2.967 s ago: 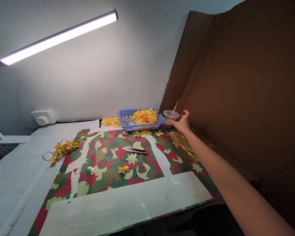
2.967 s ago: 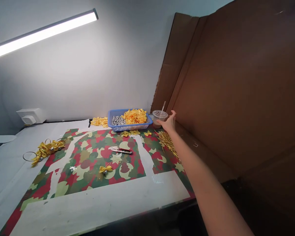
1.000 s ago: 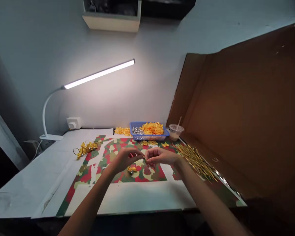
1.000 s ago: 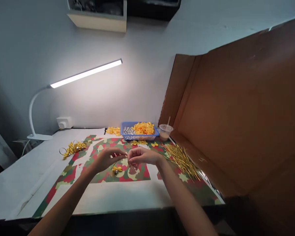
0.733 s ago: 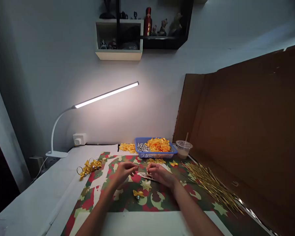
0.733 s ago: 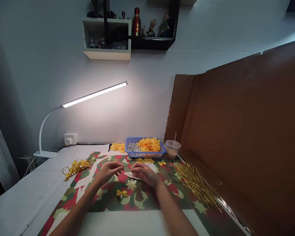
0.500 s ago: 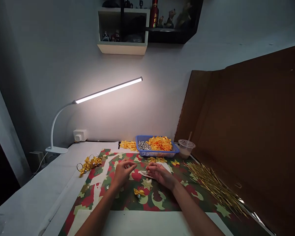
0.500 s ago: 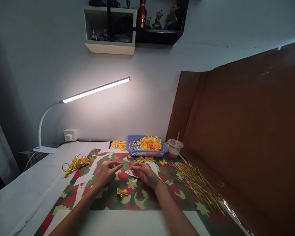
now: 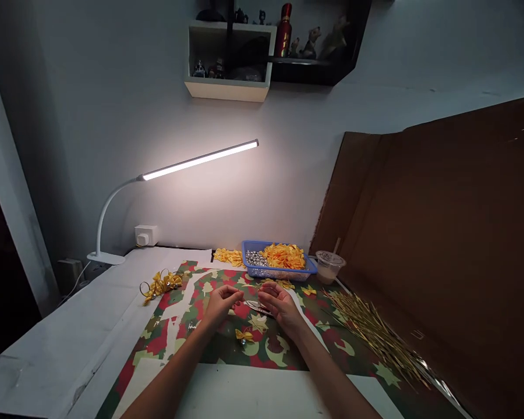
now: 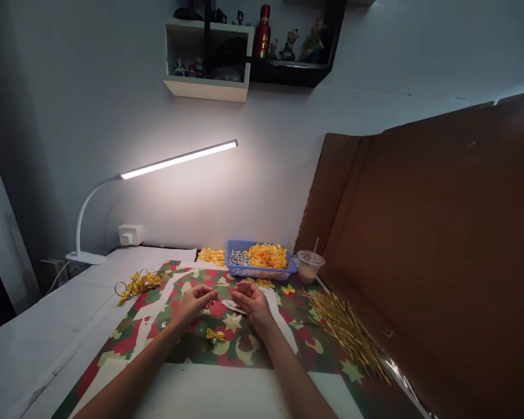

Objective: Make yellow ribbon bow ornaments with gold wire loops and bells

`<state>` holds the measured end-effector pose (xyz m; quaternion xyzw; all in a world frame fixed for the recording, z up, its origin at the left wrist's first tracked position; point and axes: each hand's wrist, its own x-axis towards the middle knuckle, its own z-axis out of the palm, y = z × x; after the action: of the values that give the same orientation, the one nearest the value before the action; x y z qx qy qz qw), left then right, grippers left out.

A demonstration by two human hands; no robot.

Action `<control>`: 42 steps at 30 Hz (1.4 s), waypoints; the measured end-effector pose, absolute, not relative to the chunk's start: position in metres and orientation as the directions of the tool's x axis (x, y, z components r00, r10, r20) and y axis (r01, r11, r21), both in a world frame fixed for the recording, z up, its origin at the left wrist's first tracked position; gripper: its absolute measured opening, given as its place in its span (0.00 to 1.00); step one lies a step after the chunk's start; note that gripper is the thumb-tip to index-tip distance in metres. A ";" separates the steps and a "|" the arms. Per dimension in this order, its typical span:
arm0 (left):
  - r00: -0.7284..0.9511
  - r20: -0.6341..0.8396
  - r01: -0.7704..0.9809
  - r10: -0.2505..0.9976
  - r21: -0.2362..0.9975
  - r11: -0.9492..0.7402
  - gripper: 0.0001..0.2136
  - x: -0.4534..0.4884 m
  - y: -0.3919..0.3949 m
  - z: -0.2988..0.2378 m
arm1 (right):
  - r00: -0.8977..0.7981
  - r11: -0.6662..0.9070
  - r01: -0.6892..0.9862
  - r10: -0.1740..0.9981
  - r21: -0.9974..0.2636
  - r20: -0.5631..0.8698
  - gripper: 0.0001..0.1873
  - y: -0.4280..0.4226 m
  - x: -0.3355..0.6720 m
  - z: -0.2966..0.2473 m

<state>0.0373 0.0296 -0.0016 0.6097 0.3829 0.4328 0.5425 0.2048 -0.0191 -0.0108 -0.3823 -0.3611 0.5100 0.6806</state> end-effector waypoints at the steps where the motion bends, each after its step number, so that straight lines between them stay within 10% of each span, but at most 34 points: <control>1: 0.337 0.103 -0.010 0.936 0.994 -0.106 0.17 0.038 0.029 -0.001 | 0.238 0.203 -0.406 0.965 -0.891 0.111 0.25 -0.018 0.205 -0.011; 19: 0.366 0.006 -0.073 0.931 0.997 0.022 0.16 0.044 0.022 0.000 | 0.418 0.343 -0.131 0.870 -0.930 0.262 0.20 -0.022 0.196 -0.008; 42: 0.270 0.043 -0.176 0.962 0.984 0.005 0.19 0.055 0.007 0.001 | 0.429 0.208 -0.375 0.903 -0.904 0.030 0.17 -0.022 0.196 -0.024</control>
<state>0.0550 0.0071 0.0010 0.5230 0.3755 0.4732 0.6012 0.1957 -0.0224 -0.0240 -0.4453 -0.2966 0.4447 0.7183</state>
